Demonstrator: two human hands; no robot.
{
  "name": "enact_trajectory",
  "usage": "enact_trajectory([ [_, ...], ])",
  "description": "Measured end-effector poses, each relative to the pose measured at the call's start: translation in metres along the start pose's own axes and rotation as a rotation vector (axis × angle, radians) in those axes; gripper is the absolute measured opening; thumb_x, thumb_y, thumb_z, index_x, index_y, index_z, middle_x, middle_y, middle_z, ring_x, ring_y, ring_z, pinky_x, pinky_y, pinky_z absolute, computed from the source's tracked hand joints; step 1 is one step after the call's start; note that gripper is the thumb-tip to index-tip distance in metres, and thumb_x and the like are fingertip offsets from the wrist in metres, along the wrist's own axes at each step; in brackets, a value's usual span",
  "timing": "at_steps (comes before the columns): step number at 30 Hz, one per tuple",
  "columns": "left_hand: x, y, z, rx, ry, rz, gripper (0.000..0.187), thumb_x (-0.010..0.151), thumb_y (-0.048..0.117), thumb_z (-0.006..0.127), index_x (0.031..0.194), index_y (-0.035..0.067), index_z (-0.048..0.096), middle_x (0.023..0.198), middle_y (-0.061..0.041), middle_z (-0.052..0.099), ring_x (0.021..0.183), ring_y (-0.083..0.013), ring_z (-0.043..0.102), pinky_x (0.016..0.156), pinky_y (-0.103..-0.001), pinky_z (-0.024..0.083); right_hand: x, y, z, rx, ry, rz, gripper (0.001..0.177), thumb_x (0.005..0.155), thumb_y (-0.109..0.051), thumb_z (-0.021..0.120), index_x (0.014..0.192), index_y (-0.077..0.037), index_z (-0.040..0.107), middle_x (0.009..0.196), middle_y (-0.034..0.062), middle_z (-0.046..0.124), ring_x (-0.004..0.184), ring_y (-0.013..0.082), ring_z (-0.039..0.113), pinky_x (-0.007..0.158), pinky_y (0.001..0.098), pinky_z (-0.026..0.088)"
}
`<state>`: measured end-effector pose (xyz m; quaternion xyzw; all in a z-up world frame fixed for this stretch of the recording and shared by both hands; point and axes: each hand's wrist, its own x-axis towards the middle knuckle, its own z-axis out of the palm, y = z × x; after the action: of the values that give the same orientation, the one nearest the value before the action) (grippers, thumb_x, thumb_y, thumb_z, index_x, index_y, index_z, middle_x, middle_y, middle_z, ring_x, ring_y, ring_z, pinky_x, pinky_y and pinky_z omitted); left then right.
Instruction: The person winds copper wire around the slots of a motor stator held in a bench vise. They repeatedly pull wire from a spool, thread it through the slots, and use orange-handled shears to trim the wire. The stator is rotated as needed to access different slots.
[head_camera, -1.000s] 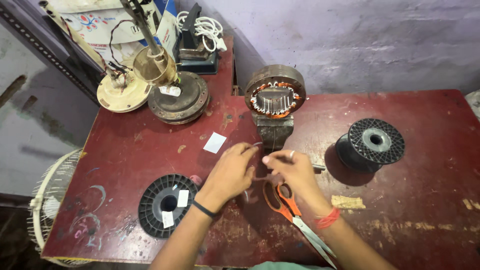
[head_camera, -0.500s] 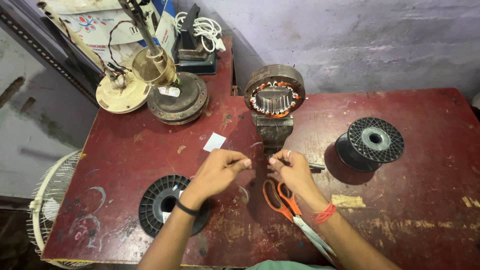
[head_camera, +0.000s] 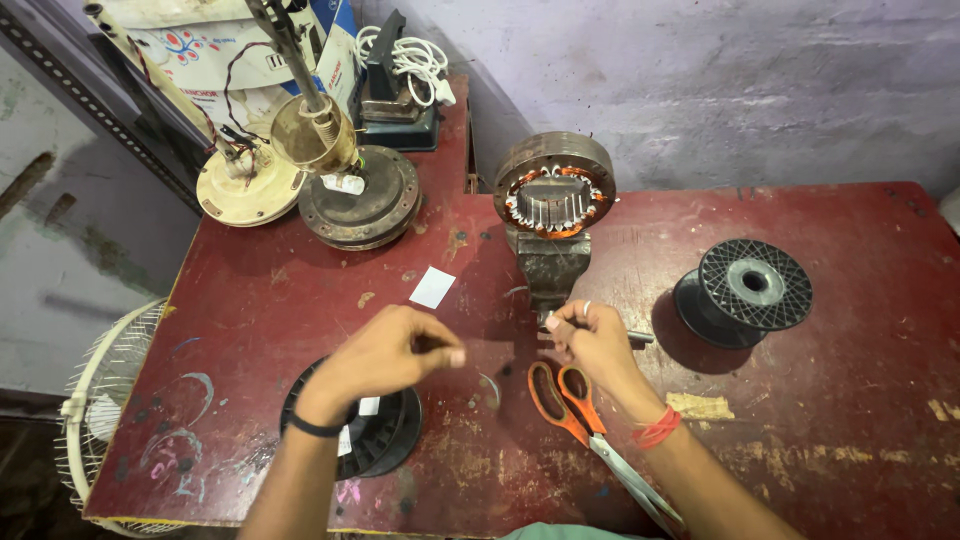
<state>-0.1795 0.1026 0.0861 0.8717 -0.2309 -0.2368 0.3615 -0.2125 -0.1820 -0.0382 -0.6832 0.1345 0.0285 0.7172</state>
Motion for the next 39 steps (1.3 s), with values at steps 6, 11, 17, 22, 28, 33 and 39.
enact_trajectory([
  [6, 0.021, 0.031, -0.01, 0.142, 0.678, 0.564, 0.047, 0.077, 0.029, 0.087, 0.113, 0.006, 0.069, 0.114, -0.012, 0.064, 0.111, -0.0301, 0.062, 0.095, -0.041, 0.051, -0.018, -0.012, 0.003, -0.157, -0.037, -0.01, 0.014, 0.089, -0.012, 0.073, 0.085, 0.001, 0.073, 0.064, 0.001, 0.063, 0.055, 0.0066, 0.055, 0.049, 0.0237, 0.043],
  [11, 0.073, 0.042, 0.016, 0.246, 0.607, 0.659, 0.032, 0.081, 0.017, 0.079, 0.111, 0.01, 0.072, 0.1, -0.009, 0.062, 0.095, -0.0299, 0.064, 0.083, -0.041, 0.053, -0.035, -0.025, 0.008, -0.157, -0.041, 0.022, 0.017, 0.089, -0.016, 0.073, 0.085, 0.0, 0.073, 0.061, 0.0007, 0.061, 0.05, 0.0069, 0.049, 0.046, 0.0242, 0.037],
  [17, 0.108, 0.029, 0.03, 0.358, 0.465, 0.773, 0.027, 0.086, 0.015, 0.073, 0.112, 0.011, 0.074, 0.091, -0.011, 0.059, 0.086, -0.0318, 0.063, 0.074, -0.044, 0.052, -0.05, -0.031, 0.009, -0.101, -0.055, 0.051, 0.013, 0.086, -0.012, 0.073, 0.086, 0.001, 0.075, 0.063, -0.0008, 0.061, 0.051, 0.0051, 0.048, 0.046, 0.0229, 0.034],
  [22, 0.118, 0.018, 0.034, 0.297, 0.503, 0.747, 0.02, 0.091, 0.018, 0.072, 0.109, 0.011, 0.074, 0.093, -0.008, 0.062, 0.087, -0.0298, 0.065, 0.075, -0.042, 0.053, -0.053, -0.038, 0.002, -0.08, -0.133, -0.022, 0.011, 0.086, -0.012, 0.073, 0.087, -0.001, 0.074, 0.065, -0.001, 0.064, 0.051, 0.005, 0.052, 0.047, 0.0221, 0.039],
  [28, 0.117, 0.017, 0.038, 0.199, 0.561, 0.752, 0.029, 0.092, 0.019, 0.071, 0.12, 0.011, 0.074, 0.095, -0.01, 0.063, 0.085, -0.0329, 0.065, 0.072, -0.044, 0.053, -0.051, -0.066, -0.008, -0.394, -0.127, -0.075, 0.013, 0.084, -0.015, 0.074, 0.087, -0.002, 0.077, 0.069, -0.0024, 0.068, 0.057, 0.0035, 0.053, 0.049, 0.0226, 0.041],
  [33, 0.122, 0.014, 0.04, 0.137, 0.517, 0.714, 0.021, 0.094, 0.02, 0.072, 0.113, 0.012, 0.076, 0.094, -0.009, 0.063, 0.084, -0.0307, 0.066, 0.073, -0.042, 0.053, -0.052, -0.078, -0.004, -0.425, -0.153, -0.018, 0.011, 0.085, -0.012, 0.075, 0.087, 0.0, 0.076, 0.069, -0.0001, 0.068, 0.059, 0.0059, 0.058, 0.053, 0.025, 0.046],
  [39, 0.127, 0.01, 0.045, -0.066, 0.585, 0.695, 0.017, 0.096, 0.02, 0.072, 0.108, 0.009, 0.076, 0.099, -0.009, 0.067, 0.09, -0.0298, 0.069, 0.076, -0.038, 0.054, -0.035, -0.104, -0.01, -0.154, -0.07, -0.19, 0.009, 0.091, 0.0, 0.063, 0.093, 0.004, 0.07, 0.083, 0.0083, 0.079, 0.071, 0.0119, 0.073, 0.055, 0.0253, 0.052],
])
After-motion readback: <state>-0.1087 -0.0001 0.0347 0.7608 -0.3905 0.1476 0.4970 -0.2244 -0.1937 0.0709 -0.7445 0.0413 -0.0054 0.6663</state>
